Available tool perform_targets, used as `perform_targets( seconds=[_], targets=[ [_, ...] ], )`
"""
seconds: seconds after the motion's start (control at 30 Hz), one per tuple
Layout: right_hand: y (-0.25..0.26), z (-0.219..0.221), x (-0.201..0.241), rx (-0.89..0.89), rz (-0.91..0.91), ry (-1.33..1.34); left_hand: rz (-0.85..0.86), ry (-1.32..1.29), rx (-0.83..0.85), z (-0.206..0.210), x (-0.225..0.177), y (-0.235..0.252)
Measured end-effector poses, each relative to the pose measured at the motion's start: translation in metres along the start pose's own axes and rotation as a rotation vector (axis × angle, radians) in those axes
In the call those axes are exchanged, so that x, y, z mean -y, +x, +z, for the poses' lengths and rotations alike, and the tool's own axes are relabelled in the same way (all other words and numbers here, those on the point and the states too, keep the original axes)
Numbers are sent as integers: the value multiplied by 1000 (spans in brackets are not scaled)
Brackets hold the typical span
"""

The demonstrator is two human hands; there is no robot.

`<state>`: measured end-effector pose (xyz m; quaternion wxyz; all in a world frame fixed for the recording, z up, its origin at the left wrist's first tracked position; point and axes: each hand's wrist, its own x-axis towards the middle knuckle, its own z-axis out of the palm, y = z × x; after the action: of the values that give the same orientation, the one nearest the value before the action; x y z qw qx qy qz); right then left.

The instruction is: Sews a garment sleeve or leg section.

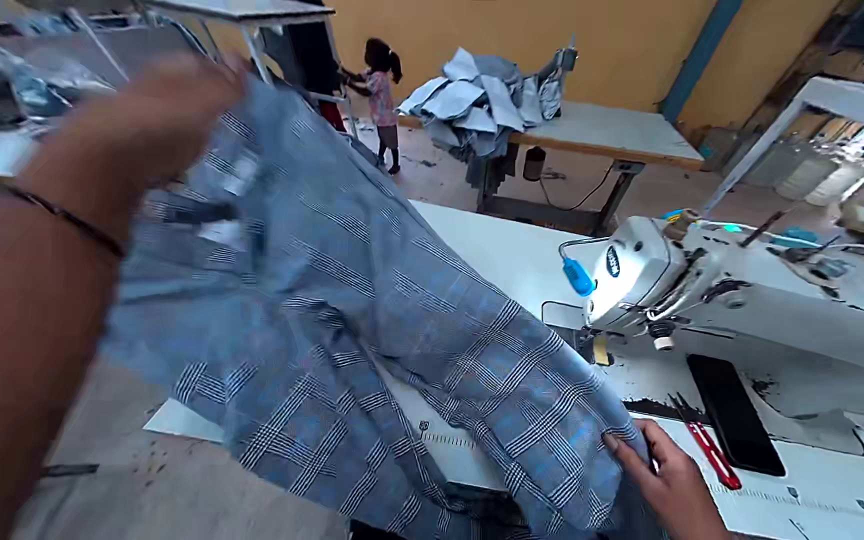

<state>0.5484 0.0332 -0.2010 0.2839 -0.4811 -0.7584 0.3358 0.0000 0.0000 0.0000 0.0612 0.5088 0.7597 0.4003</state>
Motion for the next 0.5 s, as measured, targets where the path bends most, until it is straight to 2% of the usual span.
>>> perform_targets(
  seconds=[0.1,0.2,0.27,0.37,0.5],
  targets=[
    [-18,-1,-23,-9,7,-119,-128,183,34,70,15,-98],
    [-43,-16,-36,59,162,-130,-268,335,-192,126,42,-207],
    [-52,-23,-41,96,210,-151,-395,327,-235,148,50,-254],
    [-51,-29,-39,125,185,-199,-306,282,-91,169,51,-270],
    [-38,-42,-26,45,41,-215,-170,384,152,164,78,-233]
  ],
)
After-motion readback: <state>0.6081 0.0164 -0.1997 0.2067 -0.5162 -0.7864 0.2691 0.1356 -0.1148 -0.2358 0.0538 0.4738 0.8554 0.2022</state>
